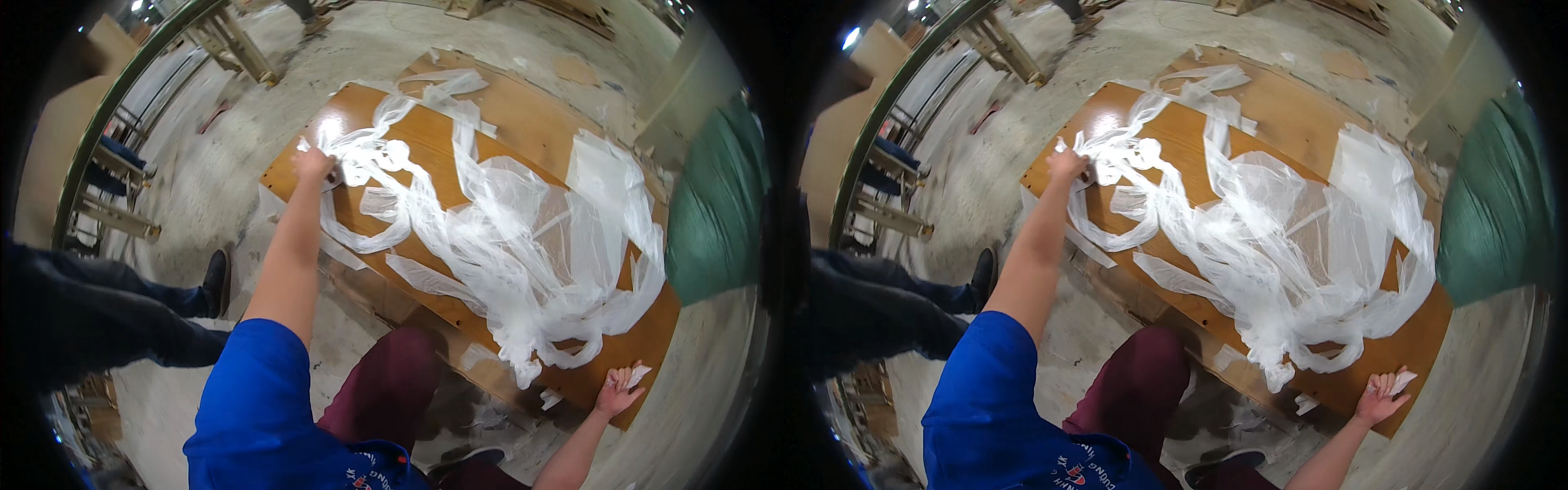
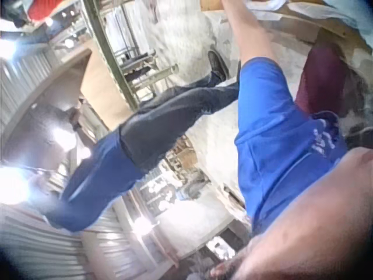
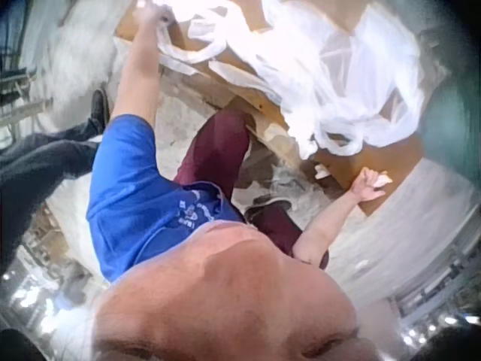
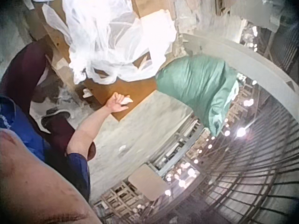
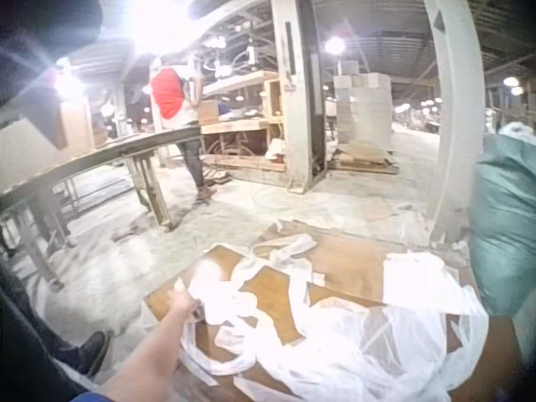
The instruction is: The person wipes the surface of wooden panels on a roller conveyor with a white cloth. They then move to a stack of panels on the floor, remove protective plastic film, and wipe the edges and surfaces of the panels. The person returns to the conveyor to continue wiping additional panels.
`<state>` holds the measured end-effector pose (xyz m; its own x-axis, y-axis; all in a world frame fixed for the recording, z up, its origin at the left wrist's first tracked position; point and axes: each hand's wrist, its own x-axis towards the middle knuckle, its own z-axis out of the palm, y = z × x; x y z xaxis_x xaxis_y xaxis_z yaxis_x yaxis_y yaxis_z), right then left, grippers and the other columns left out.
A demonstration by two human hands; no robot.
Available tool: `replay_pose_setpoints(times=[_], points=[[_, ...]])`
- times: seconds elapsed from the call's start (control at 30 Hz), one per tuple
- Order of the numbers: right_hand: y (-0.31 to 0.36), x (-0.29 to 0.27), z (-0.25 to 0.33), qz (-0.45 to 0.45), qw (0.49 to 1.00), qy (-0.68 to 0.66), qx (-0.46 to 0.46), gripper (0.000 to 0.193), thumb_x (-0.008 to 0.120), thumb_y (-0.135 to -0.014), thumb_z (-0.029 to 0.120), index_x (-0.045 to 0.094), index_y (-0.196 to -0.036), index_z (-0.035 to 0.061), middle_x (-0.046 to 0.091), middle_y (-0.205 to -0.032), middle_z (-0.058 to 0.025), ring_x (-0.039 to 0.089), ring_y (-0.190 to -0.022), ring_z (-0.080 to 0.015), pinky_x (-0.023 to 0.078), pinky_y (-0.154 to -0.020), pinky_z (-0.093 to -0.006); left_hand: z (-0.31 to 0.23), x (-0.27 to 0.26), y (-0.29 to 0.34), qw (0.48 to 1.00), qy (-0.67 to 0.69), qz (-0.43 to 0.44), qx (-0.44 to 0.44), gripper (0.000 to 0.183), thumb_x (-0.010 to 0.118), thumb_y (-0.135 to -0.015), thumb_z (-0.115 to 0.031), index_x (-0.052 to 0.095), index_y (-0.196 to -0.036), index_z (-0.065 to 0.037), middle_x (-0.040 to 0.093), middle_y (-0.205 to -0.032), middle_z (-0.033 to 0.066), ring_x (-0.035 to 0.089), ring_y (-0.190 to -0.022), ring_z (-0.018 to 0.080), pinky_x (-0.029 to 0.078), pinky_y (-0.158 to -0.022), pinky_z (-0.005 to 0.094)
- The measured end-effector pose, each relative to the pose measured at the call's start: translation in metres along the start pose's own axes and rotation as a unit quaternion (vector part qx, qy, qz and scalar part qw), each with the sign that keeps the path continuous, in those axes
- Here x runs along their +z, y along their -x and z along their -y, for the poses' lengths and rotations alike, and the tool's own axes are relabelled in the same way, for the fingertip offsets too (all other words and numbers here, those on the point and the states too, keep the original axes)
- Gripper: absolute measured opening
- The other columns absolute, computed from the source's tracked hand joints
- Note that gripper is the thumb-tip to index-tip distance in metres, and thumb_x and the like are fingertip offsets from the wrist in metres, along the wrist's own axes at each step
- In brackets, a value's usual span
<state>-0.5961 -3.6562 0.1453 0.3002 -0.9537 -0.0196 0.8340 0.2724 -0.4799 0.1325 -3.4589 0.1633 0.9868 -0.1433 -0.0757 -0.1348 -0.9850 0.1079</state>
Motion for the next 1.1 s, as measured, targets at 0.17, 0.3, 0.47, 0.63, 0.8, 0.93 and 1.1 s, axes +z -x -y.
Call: replay_pose_setpoints(times=[0.17,0.3,0.47,0.63,0.8,0.93,1.1], points=[[0.002,0.002,0.006,-0.041,0.999,0.006,-0.021,0.073,0.021,-0.093,0.06,0.041,-0.13,0.0002,0.03,-0.062,-0.0001,0.027,-0.053,-0.0103,0.028,-0.06,-0.0275,-0.014,0.03,-0.003,0.993,0.028,-0.11,-0.013,0.043,0.063,-0.078,-0.035,0.061,-0.111,-0.008,0.048,-0.123,0.0173,0.044,-0.116,0.0362,0.041,-0.092,0.0462],[0.0,0.001,0.004,-0.01,1.0,-0.02,-0.001,0.072,0.022,-0.094,0.059,0.04,-0.131,0.0005,0.029,-0.063,0.0001,0.027,-0.053,-0.0103,0.028,-0.06,-0.0275,0.001,0.02,-0.033,0.986,0.094,-0.107,-0.088,0.04,0.061,-0.076,-0.027,0.062,-0.11,-0.008,0.049,-0.123,0.0166,0.046,-0.114,0.0375,0.042,-0.091,0.0461],[0.002,-0.004,0.009,0.022,0.999,-0.029,0.0,0.072,0.024,-0.093,0.059,0.04,-0.131,0.0,0.028,-0.065,0.0007,0.027,-0.055,-0.0106,0.029,-0.063,-0.0273,-0.001,0.007,-0.04,0.994,0.077,0.071,0.03,0.046,0.06,-0.076,-0.027,0.057,-0.117,-0.006,0.049,-0.125,0.0174,0.041,-0.119,0.0371,0.042,-0.092,0.0489],[-0.003,-0.005,0.008,-0.008,1.0,-0.014,0.002,0.072,0.022,-0.093,0.06,0.039,-0.133,0.002,0.03,-0.066,0.0001,0.029,-0.055,-0.0107,0.031,-0.064,-0.0276,-0.027,0.022,-0.019,0.998,0.048,0.043,-0.014,0.045,0.059,-0.077,-0.027,0.057,-0.117,-0.005,0.045,-0.131,0.0218,0.032,-0.128,0.036,0.039,-0.095,0.053],[-0.003,-0.013,0.004,0.029,0.998,-0.041,0.026,0.073,0.02,-0.093,0.06,0.039,-0.133,0.0023,0.032,-0.068,-0.001,0.03,-0.056,-0.0114,0.032,-0.065,-0.0288,-0.022,0.025,-0.02,0.993,0.103,0.049,0.016,0.045,0.058,-0.075,-0.031,0.06,-0.111,-0.004,0.058,-0.117,0.0191,0.051,-0.114,0.0343,0.038,-0.095,0.0431],[0.0,-0.008,0.011,0.0,1.0,-0.028,0.011,0.072,0.021,-0.093,0.06,0.04,-0.133,0.0025,0.033,-0.067,-0.0013,0.031,-0.057,-0.0115,0.032,-0.065,-0.0293,-0.038,0.03,0.002,0.997,-0.017,-0.017,0.068,0.036,0.06,-0.075,-0.022,0.062,-0.104,-0.001,0.061,-0.108,0.021,0.057,-0.105,0.035,0.043,-0.091,0.0448],[-0.005,-0.015,0.004,0.019,0.999,-0.042,0.024,0.071,0.02,-0.094,0.06,0.041,-0.132,0.0033,0.033,-0.067,-0.0013,0.033,-0.058,-0.012,0.032,-0.065,-0.0287,-0.071,0.035,0.046,0.972,0.104,0.007,0.209,0.023,0.059,-0.074,-0.013,0.062,-0.091,0.002,0.063,-0.097,0.0239,0.063,-0.091,0.0366,0.05,-0.077,0.043]])
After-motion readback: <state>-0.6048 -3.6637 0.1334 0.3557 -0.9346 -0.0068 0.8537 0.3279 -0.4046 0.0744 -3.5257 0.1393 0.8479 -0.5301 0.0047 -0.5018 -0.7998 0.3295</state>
